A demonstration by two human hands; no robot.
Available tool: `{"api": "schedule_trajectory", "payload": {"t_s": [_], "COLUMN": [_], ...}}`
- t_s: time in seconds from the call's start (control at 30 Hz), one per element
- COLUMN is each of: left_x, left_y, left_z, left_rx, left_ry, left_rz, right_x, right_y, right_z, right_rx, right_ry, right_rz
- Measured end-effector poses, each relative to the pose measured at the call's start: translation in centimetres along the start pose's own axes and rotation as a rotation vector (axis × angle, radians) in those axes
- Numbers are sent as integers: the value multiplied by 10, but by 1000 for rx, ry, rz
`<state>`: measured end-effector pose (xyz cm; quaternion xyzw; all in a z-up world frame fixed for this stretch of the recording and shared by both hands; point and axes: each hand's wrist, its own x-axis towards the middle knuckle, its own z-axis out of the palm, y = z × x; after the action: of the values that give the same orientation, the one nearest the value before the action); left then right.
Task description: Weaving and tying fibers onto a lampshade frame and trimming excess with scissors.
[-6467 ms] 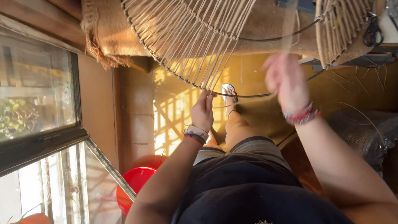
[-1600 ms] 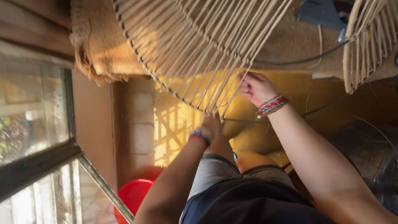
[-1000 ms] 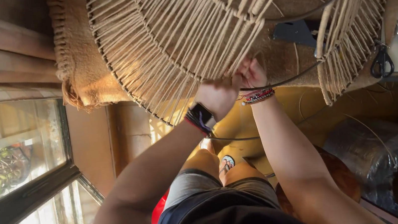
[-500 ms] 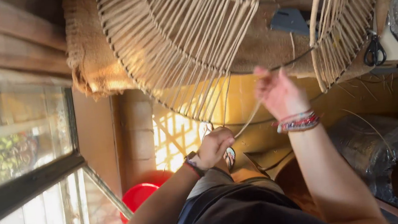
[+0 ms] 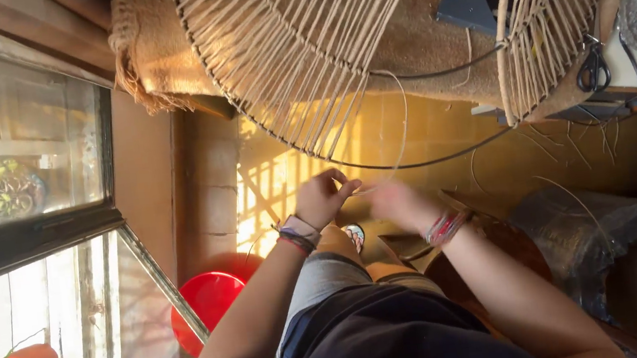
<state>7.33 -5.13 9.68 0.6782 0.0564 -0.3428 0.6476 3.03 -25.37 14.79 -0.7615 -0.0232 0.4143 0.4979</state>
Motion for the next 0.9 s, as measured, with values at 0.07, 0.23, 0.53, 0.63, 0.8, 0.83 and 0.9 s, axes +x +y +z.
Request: {"api": "schedule_trajectory", "payload": {"t_s": [0.07, 0.23, 0.53, 0.63, 0.8, 0.83, 0.9], "left_x": [-11, 2, -15, 2, -14, 3, 17], "left_y": [20, -8, 10, -22, 1, -24, -37], "left_z": [-11, 24, -3, 8, 12, 9, -2], "left_rx": [954, 579, 916, 758, -250, -92, 66], "left_ry": [73, 52, 106, 84, -34, 23, 81], "left_rz": [156, 55, 147, 137, -109, -57, -8], "right_x": [-7, -28, -24, -26, -17, -17, -11], "right_y": [-61, -38, -55, -37, 19, 8, -14], "right_z": [-32, -23, -34, -23, 18, 11, -10], "right_rx": [1079, -164, 512, 393, -665, -485, -305], "right_ry": [411, 382, 489, 459, -26, 57, 136], "right_rz": [-326, -194, -320, -491, 246, 228, 209]}}
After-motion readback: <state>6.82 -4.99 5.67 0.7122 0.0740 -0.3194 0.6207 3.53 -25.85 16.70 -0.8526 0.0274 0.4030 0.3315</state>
